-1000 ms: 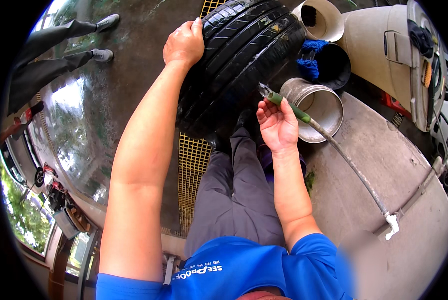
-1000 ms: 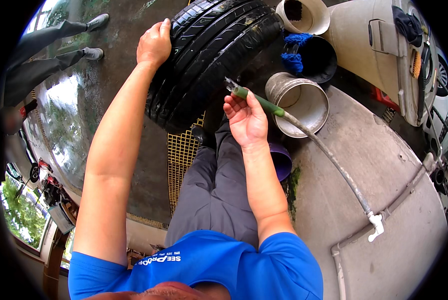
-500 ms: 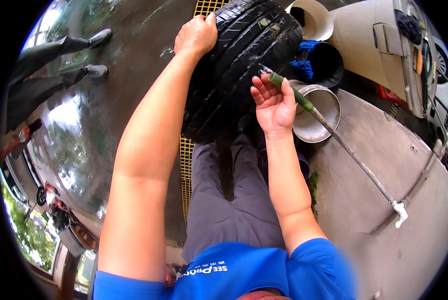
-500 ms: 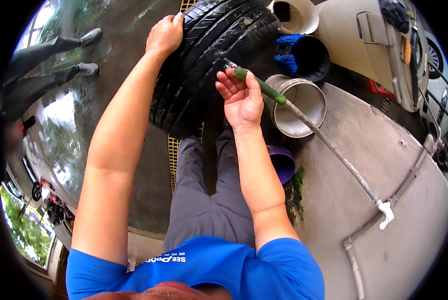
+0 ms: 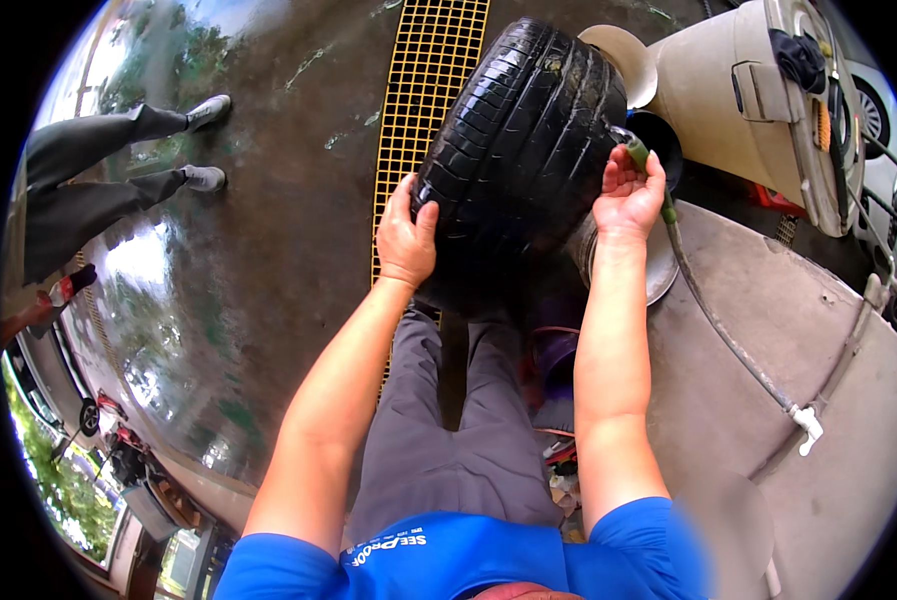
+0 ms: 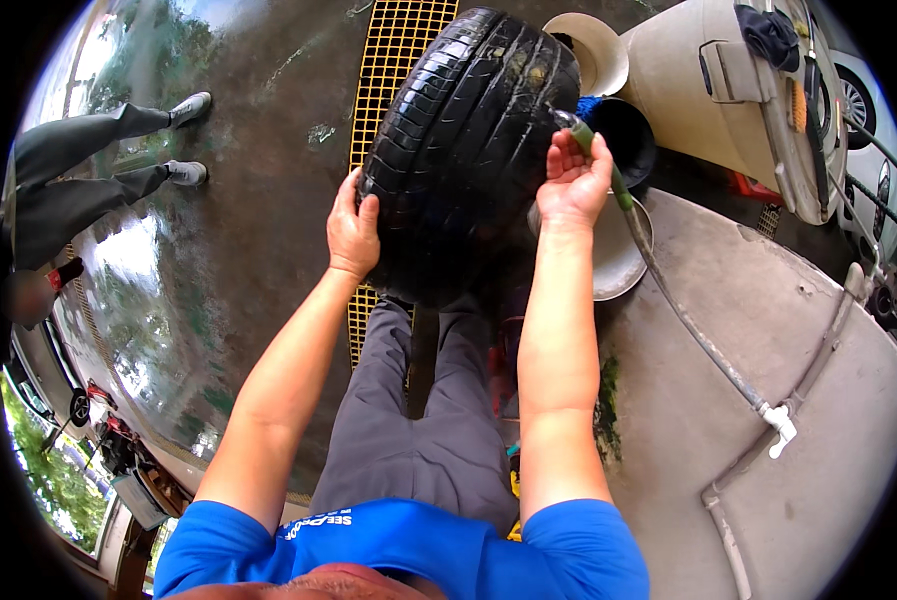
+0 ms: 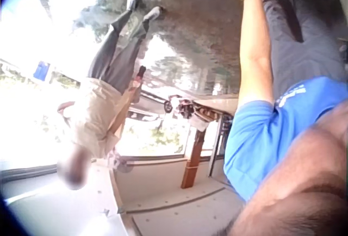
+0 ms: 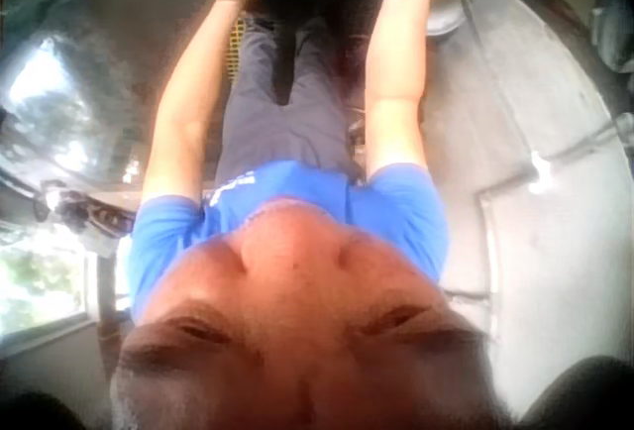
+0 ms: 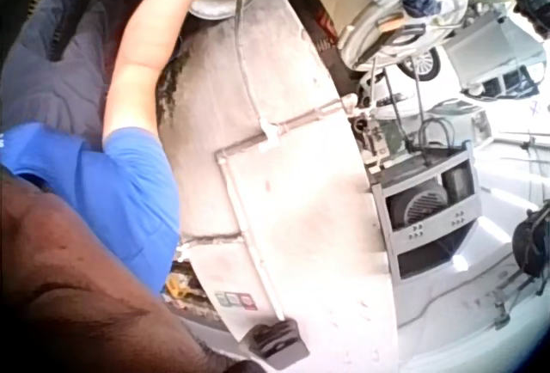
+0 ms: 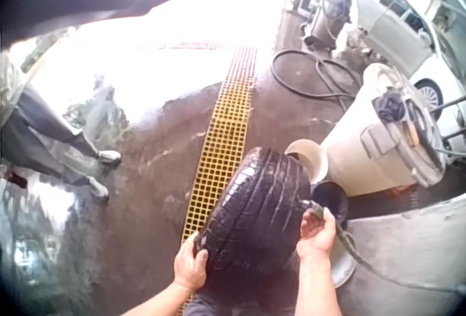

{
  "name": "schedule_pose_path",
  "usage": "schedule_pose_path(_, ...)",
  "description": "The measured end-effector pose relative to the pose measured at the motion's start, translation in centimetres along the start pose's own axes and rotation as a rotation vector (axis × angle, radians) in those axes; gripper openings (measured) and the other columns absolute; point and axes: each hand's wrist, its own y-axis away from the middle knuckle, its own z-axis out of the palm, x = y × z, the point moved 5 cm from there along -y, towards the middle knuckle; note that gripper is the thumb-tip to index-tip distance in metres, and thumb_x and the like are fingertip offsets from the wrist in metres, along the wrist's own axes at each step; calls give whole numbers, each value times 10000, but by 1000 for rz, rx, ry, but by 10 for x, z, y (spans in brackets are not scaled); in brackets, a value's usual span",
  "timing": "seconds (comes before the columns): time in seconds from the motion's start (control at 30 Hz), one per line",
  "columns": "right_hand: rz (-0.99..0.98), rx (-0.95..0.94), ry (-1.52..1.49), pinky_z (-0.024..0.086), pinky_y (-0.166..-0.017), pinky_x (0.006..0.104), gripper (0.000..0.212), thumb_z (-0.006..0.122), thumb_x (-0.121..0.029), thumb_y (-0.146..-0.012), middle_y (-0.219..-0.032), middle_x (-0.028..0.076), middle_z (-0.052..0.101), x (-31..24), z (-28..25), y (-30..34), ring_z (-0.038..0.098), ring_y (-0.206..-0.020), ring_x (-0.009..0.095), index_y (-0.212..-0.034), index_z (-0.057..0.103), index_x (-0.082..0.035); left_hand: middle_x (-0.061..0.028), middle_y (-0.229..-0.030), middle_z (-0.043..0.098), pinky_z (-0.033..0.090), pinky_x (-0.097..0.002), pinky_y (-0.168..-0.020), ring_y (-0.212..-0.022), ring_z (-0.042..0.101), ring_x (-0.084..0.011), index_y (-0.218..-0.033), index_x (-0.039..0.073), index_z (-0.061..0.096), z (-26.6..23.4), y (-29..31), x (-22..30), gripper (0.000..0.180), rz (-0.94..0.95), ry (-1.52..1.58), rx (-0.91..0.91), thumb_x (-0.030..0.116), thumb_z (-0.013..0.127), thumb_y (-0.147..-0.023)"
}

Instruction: The person uses a hose to spray water on a car tire, rotating it to clean the tread and sidewalls. After rinsing, the person inspects the tire by running their hands over the surface and rolling it on the floor.

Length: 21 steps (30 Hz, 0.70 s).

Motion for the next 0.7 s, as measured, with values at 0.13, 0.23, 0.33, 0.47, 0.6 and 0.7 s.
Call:
schedule_pose_path(0.13, -2, -29, -21, 601, -681, 274, 245, 612, -279, -908, -861, 83, 704, -15, -5, -24, 703, -798, 194, -937, 675, -43, -246, -1231, 584, 447, -451, -954, -1116, 567, -421, -1351, -26, 475, 24, 31, 20, 726, -35, -32, 112, 575, 473, -943)
schedule_pose_path(0.23, 38, -155, -94, 607, -736, 322, 252, 616, -258, -897, -901, 119, 716, -14, 5, -37, 708, -828, 229, -952, 675, -18, -258, -1262, 571, 431, -442, -987, -1155, 554, -423, -1356, -40, 464, 35, 47, 21, 732, -99, 17, 175, 570, 466, -952)
schedule_pose_path(0.33, 99, -279, -187, 600, -786, 358, 277, 601, -249, -910, -914, 137, 720, -5, 28, -25, 708, -853, 249, -968, 674, 13, -267, -1288, 566, 426, -434, -1002, -1184, 549, -423, -1349, -53, 470, 35, 49, 20, 706, -167, -3, 255, 541, 464, -968)
schedule_pose_path(0.47, 291, -358, -188, 592, -764, 350, 271, 575, -245, -942, -924, 139, 714, 20, 64, 62, 701, -828, 245, -985, 673, 5, -268, -1234, 593, 450, -437, -965, -1138, 574, -430, -1337, -40, 486, 30, 31, 28, 671, -220, 1, 277, 520, 485, -967)
schedule_pose_path(0.6, 434, -329, -104, 586, -770, 357, 252, 591, -260, -945, -1006, 102, 710, 79, 49, 148, 693, -918, 260, -1089, 644, -60, -249, -1186, 620, 484, -448, -904, -1086, 602, -415, -1318, 9, 513, 48, 10, 31, 605, -248, -75, 270, 463, 589, -926)
schedule_pose_path(0.7, 491, -230, -38, 585, -769, 358, 249, 610, -261, -942, -1011, 94, 703, 85, 31, 161, 687, -911, 243, -1111, 633, -80, -214, -1108, 650, 513, -463, -832, -1009, 630, -392, -1304, 64, 525, 53, -6, 42, 600, -468, -98, 135, 480, 632, -885)
